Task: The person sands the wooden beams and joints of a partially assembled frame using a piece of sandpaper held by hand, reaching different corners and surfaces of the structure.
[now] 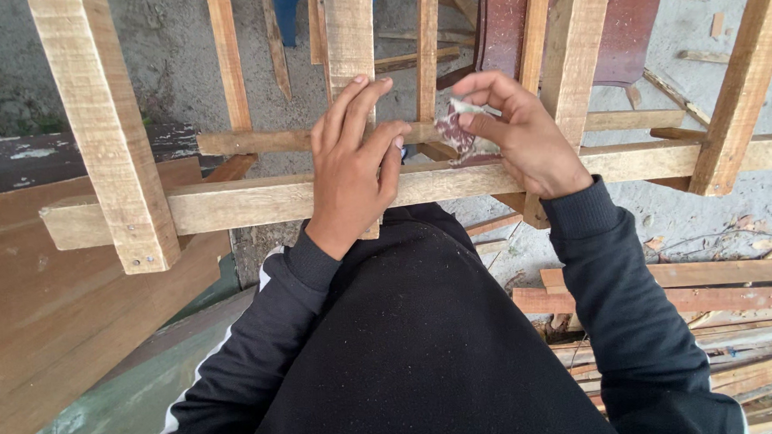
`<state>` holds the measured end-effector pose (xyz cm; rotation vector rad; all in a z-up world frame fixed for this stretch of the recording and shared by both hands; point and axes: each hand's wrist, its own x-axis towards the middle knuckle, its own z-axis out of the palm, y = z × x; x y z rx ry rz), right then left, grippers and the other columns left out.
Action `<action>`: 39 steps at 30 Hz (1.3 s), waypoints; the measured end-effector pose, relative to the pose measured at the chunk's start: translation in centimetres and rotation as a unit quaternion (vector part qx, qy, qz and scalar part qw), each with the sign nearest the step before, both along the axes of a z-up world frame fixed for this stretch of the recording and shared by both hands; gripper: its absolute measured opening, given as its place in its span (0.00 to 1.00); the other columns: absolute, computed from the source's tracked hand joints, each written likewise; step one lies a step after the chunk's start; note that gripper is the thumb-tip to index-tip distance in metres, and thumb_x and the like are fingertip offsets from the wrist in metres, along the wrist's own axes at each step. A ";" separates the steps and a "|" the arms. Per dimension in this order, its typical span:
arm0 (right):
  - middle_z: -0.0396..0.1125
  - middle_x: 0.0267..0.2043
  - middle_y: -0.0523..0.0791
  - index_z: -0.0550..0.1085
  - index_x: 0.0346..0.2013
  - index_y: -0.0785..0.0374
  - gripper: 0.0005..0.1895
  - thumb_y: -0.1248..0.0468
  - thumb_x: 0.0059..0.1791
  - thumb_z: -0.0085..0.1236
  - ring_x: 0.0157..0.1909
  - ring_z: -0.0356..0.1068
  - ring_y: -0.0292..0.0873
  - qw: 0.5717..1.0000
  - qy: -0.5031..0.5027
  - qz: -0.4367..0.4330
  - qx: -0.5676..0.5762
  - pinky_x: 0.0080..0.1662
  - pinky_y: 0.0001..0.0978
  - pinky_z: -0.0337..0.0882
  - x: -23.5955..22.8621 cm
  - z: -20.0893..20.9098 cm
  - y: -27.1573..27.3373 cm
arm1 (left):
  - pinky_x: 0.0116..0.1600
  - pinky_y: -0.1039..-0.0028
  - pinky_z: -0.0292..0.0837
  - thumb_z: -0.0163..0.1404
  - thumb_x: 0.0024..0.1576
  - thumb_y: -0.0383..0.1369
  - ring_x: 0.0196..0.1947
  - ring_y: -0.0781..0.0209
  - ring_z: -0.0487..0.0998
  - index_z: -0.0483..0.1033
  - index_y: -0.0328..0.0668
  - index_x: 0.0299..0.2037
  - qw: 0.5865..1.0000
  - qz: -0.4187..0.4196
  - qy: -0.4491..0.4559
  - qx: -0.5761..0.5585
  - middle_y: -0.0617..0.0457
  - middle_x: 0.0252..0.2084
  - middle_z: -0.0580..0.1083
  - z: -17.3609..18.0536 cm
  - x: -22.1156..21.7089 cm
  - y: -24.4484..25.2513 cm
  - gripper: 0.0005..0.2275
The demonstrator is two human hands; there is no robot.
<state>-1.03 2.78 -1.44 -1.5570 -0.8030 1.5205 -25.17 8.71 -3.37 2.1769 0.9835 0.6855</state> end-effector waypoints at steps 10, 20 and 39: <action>0.73 0.47 0.51 0.75 0.48 0.63 0.09 0.64 0.58 0.49 0.47 0.78 0.49 0.920 -0.320 0.224 -0.021 0.49 0.38 0.77 -0.4 1.2 -1.7 | 0.75 0.55 0.49 0.54 0.62 0.28 0.76 0.50 0.57 0.82 0.49 0.43 0.999 0.005 0.029 0.015 0.51 0.72 0.65 0.4 0.4 -0.1 0.05; 0.75 0.44 0.57 0.71 0.61 0.61 0.28 0.47 0.55 0.40 0.42 0.76 0.59 0.876 -0.314 0.357 -0.081 0.46 0.51 0.74 -0.2 1.9 -1.4 | 0.73 0.57 0.51 0.55 0.60 0.27 0.76 0.51 0.58 0.83 0.48 0.45 0.999 0.005 0.044 0.010 0.52 0.71 0.67 0.8 0.6 0.0 0.07; 0.73 0.32 0.55 0.75 0.43 0.66 0.13 0.67 0.57 0.40 0.29 0.75 0.55 0.869 -0.296 0.397 -0.001 0.33 0.48 0.74 -1.3 -2.3 0.1 | 0.71 0.61 0.54 0.55 0.59 0.26 0.74 0.52 0.63 0.81 0.48 0.44 0.993 0.038 0.108 0.013 0.55 0.68 0.70 1.9 1.8 0.3 0.06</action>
